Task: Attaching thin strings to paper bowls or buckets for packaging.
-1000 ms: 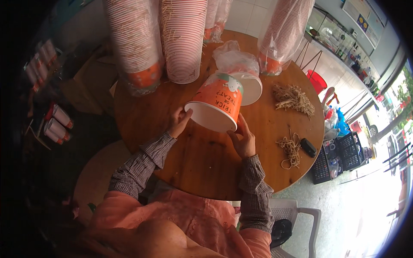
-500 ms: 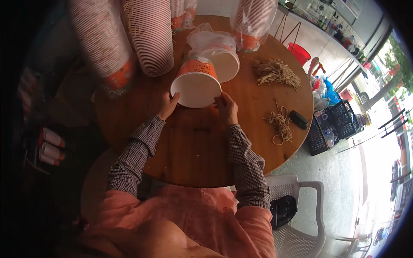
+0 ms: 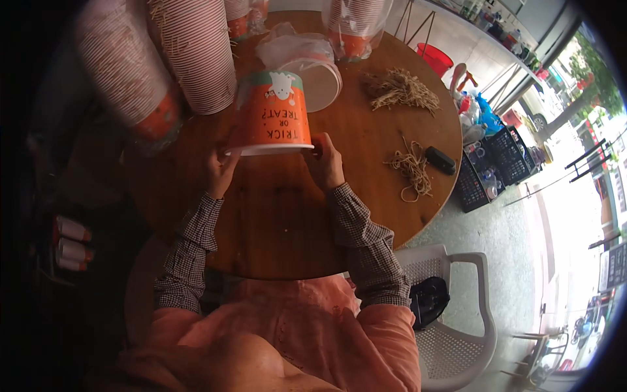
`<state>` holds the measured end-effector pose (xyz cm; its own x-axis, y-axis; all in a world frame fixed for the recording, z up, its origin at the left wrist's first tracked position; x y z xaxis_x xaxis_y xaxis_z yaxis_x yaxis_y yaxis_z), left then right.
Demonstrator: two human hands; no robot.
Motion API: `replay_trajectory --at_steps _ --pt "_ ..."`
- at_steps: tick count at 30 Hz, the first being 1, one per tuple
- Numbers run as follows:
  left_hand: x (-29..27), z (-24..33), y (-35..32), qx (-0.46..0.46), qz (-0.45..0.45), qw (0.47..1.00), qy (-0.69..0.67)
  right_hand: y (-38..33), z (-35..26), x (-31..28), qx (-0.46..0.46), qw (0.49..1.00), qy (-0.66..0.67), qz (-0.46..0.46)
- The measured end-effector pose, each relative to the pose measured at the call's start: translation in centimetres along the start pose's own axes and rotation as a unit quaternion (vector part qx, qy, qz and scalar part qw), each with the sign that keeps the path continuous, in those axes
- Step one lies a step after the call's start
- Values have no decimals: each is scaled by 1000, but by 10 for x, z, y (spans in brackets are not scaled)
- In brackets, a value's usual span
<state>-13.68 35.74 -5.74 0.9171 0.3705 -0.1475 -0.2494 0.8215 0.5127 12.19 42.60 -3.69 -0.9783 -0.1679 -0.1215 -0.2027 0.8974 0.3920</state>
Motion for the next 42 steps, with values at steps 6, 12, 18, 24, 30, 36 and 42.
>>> replay_trajectory --at_steps 6,12,18,24,30,36,42 --pt "12 -1 -4 -59 6 998 -9 -2 -7 -11 -9 1000 4 10" --pt "-20 9 -8 -37 78 996 25 -23 -26 -11 14 980 181 -79" --pt "-43 101 13 -12 34 999 30 -42 -29 -113 -86 985 -66 137" --pt "-34 70 5 -52 -57 995 69 -33 -2 -173 -47 923 -367 104" --pt "-34 137 -32 45 109 986 119 -22 42 -178 -1 886 -463 27" --pt "61 150 -90 -49 -126 990 -46 -41 24 -138 -115 898 -424 -4" --pt "142 92 -131 -448 -231 807 -308 -128 -111 -35 -247 938 -234 -67"
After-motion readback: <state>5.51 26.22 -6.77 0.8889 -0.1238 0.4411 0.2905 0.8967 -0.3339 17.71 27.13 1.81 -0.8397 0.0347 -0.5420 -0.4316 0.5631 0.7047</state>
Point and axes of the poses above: each hand's wrist, its own y-axis towards the middle knuckle, its own x-axis out of the palm, z = x × y, the point moved 7 cm from there along y, towards the middle knuckle, and after that the axes turned 12 degrees about y, right-handed, at the moved point
